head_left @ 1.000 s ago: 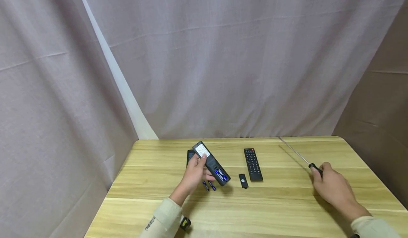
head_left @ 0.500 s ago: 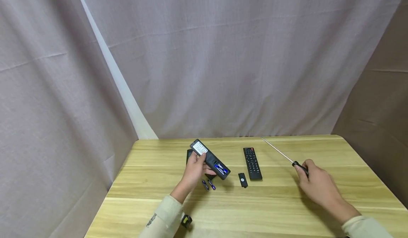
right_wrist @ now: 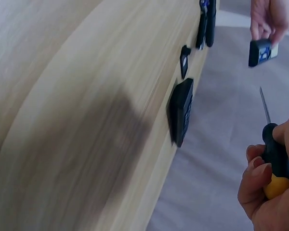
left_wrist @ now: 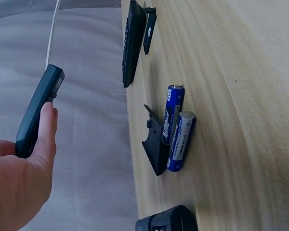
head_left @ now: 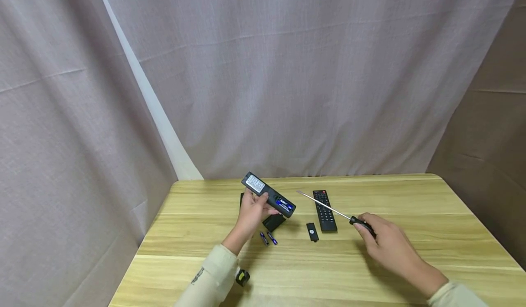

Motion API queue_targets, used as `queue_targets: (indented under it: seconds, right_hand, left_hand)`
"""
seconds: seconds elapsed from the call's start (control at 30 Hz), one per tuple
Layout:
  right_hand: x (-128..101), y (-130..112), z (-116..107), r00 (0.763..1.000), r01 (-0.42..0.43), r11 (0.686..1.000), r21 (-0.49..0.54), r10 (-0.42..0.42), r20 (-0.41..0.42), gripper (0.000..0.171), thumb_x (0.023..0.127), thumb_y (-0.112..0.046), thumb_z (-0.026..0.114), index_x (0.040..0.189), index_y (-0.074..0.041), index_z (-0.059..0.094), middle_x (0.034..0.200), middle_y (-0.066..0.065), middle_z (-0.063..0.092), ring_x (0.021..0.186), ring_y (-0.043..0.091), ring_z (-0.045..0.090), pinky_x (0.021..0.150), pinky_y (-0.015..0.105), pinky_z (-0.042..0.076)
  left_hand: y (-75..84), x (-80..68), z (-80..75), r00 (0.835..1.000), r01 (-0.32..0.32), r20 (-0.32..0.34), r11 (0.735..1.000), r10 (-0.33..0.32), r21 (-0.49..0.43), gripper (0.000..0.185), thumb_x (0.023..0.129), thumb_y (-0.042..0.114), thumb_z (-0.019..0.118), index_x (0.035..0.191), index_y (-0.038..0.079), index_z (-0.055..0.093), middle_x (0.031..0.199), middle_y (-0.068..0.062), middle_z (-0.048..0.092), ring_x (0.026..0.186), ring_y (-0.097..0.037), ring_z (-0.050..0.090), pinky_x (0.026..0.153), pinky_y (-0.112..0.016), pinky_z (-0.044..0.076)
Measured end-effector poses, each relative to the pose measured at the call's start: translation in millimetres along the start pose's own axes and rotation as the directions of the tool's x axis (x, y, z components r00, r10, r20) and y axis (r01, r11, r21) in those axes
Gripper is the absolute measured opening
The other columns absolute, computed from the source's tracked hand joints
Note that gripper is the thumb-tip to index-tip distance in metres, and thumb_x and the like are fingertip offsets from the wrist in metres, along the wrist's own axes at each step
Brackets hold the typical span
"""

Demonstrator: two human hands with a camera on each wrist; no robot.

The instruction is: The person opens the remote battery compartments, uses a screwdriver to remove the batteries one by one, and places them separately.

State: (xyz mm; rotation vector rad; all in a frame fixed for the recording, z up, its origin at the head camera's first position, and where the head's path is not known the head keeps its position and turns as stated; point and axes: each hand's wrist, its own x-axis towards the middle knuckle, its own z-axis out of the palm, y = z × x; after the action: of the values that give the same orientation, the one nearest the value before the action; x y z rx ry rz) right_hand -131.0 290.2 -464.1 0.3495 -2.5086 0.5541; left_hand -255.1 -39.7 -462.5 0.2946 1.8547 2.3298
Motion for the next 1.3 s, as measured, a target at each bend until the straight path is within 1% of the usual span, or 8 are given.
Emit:
queue_targets:
  seconds: [0.2, 0.4, 0.47, 0.63, 0.9, 1.03, 1.2, 1.3]
  right_hand:
    - [-1.6, -11.4, -0.3, 0.999, 0.042, 0.999, -0.003, -0.042, 0.001, 0.016, 0.092, -0.011, 0.082, 0.102, -0.019, 0.073, 0.087, -0.013, 0.068, 0.073, -0.002, 0.052, 0.057, 0.025, 0.049]
    - [-4.4, -17.5, -1.3, 0.997, 0.076, 0.997, 0.006, -0.076, 0.010, 0.017, 0.091, -0.010, 0.083, 0.100, -0.021, 0.075, 0.095, -0.010, 0.075, 0.083, 0.002, 0.067, 0.064, 0.030, 0.061]
    - [-5.1, -18.6, -1.0, 0.996, 0.088, 0.996, 0.011, -0.089, 0.009, 0.017, 0.090, -0.009, 0.083, 0.100, -0.021, 0.075, 0.096, -0.010, 0.075, 0.084, 0.001, 0.067, 0.065, 0.030, 0.062]
    - [-5.2, -20.4, -0.8, 0.996, 0.092, 0.996, 0.009, -0.092, 0.008, 0.017, 0.090, -0.009, 0.084, 0.100, -0.020, 0.075, 0.094, -0.011, 0.074, 0.082, -0.003, 0.063, 0.063, 0.028, 0.059]
    - [0.8, -27.6, -5.8, 0.995, 0.099, 0.995, -0.019, -0.098, 0.026, 0.013, 0.089, -0.012, 0.085, 0.099, -0.016, 0.079, 0.087, -0.013, 0.070, 0.070, -0.007, 0.046, 0.054, 0.018, 0.043]
    - [3.6, -34.9, -9.1, 0.994, 0.105, 0.993, -0.055, -0.102, 0.046, 0.012, 0.089, -0.014, 0.086, 0.099, -0.015, 0.080, 0.083, -0.013, 0.067, 0.066, -0.008, 0.040, 0.052, 0.016, 0.037]
    - [5.8, -46.5, -11.8, 0.992, 0.122, 0.988, -0.093, -0.119, 0.039, 0.011, 0.086, -0.013, 0.087, 0.096, -0.010, 0.081, 0.077, -0.012, 0.062, 0.062, -0.007, 0.035, 0.050, 0.014, 0.033]
    - [7.2, -54.1, -12.4, 0.989, 0.148, 0.982, -0.117, -0.147, 0.017, 0.011, 0.084, -0.013, 0.089, 0.092, -0.009, 0.082, 0.073, -0.012, 0.058, 0.061, -0.007, 0.034, 0.049, 0.014, 0.033]
  left_hand:
    - [0.8, 1.0, -0.3, 0.999, -0.014, -0.037, 1.000, 0.014, 0.019, 0.039, 0.113, 0.006, 0.043, 0.148, -0.002, 0.028, 0.131, -0.042, 0.065, 0.102, -0.032, 0.080, 0.087, -0.042, 0.071]
    - [-2.3, 1.1, -4.8, 0.997, -0.026, -0.077, 0.999, 0.027, 0.019, 0.038, 0.113, 0.004, 0.043, 0.148, 0.000, 0.031, 0.131, -0.040, 0.064, 0.100, -0.026, 0.081, 0.088, -0.043, 0.070]
    - [-2.7, 1.1, -5.8, 0.996, -0.032, -0.079, 0.999, 0.033, 0.015, 0.036, 0.113, 0.004, 0.043, 0.147, 0.000, 0.032, 0.131, -0.041, 0.064, 0.099, -0.025, 0.081, 0.089, -0.046, 0.070]
    - [-4.1, 0.2, -7.0, 0.996, -0.048, -0.075, 0.999, 0.049, 0.007, 0.033, 0.113, 0.005, 0.043, 0.145, 0.001, 0.033, 0.130, -0.041, 0.065, 0.095, -0.022, 0.081, 0.091, -0.055, 0.067]
    - [-8.4, -2.2, -6.6, 0.994, -0.051, -0.092, 0.999, 0.050, -0.001, 0.032, 0.112, 0.003, 0.045, 0.143, 0.001, 0.036, 0.128, -0.040, 0.066, 0.091, -0.020, 0.080, 0.088, -0.047, 0.070]
    - [-11.3, -4.0, -6.7, 0.993, -0.049, -0.107, 0.999, 0.050, 0.019, 0.034, 0.111, 0.002, 0.046, 0.144, -0.001, 0.037, 0.127, -0.039, 0.066, 0.090, -0.021, 0.080, 0.088, -0.047, 0.070]
    - [-11.2, -7.3, -4.8, 0.991, -0.057, -0.115, 0.997, 0.064, 0.057, 0.036, 0.111, 0.003, 0.048, 0.145, -0.001, 0.038, 0.127, -0.038, 0.067, 0.095, -0.028, 0.080, 0.089, -0.048, 0.070]
    - [-8.9, -10.9, -1.3, 0.990, -0.058, -0.120, 0.994, 0.069, 0.088, 0.036, 0.112, 0.004, 0.049, 0.146, -0.001, 0.039, 0.127, -0.037, 0.067, 0.101, -0.034, 0.079, 0.091, -0.044, 0.069]
